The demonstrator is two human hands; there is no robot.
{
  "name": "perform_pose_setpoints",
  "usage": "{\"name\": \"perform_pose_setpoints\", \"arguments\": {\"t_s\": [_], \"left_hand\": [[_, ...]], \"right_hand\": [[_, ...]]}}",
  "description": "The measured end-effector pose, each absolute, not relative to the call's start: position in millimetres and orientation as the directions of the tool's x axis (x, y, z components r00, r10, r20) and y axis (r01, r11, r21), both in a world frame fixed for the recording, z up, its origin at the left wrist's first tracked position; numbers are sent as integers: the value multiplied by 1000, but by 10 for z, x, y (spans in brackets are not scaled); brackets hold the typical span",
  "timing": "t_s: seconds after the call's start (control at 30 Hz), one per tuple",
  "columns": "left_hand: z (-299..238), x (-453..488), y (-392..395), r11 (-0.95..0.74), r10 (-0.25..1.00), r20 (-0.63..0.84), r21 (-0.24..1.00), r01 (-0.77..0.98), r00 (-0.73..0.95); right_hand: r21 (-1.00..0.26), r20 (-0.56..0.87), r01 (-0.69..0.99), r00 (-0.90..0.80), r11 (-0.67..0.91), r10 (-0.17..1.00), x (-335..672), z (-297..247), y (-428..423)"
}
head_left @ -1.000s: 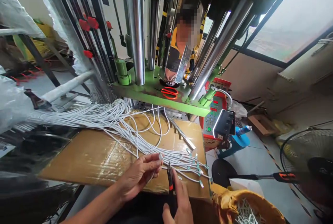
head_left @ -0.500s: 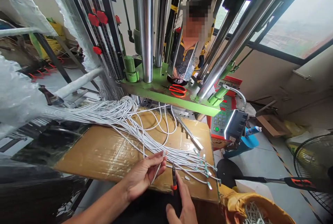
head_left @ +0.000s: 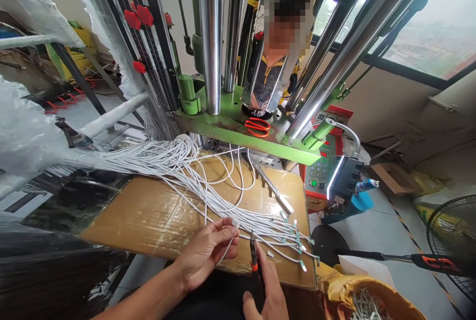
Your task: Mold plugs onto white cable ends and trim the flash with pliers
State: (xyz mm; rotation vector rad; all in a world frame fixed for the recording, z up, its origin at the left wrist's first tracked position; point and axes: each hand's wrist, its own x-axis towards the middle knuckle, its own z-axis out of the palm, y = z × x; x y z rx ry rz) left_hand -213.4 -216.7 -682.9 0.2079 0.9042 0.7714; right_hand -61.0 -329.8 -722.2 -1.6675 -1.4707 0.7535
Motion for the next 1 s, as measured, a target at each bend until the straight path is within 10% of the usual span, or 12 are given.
{"name": "perform_pose_setpoints", "arguments": {"t_s": [0.5,1.0], "left_hand": [[-6935,-2223,-2158,527,681,-371,847,-70,631],[-6868,-2327,-2128,411,622,-300,911,25,723]], "right_hand": [[-645,97,764,84,-2,992,-500,-7183,-3429],[-849,95,522,6,78,995,-466,-7134,-3499]]}}
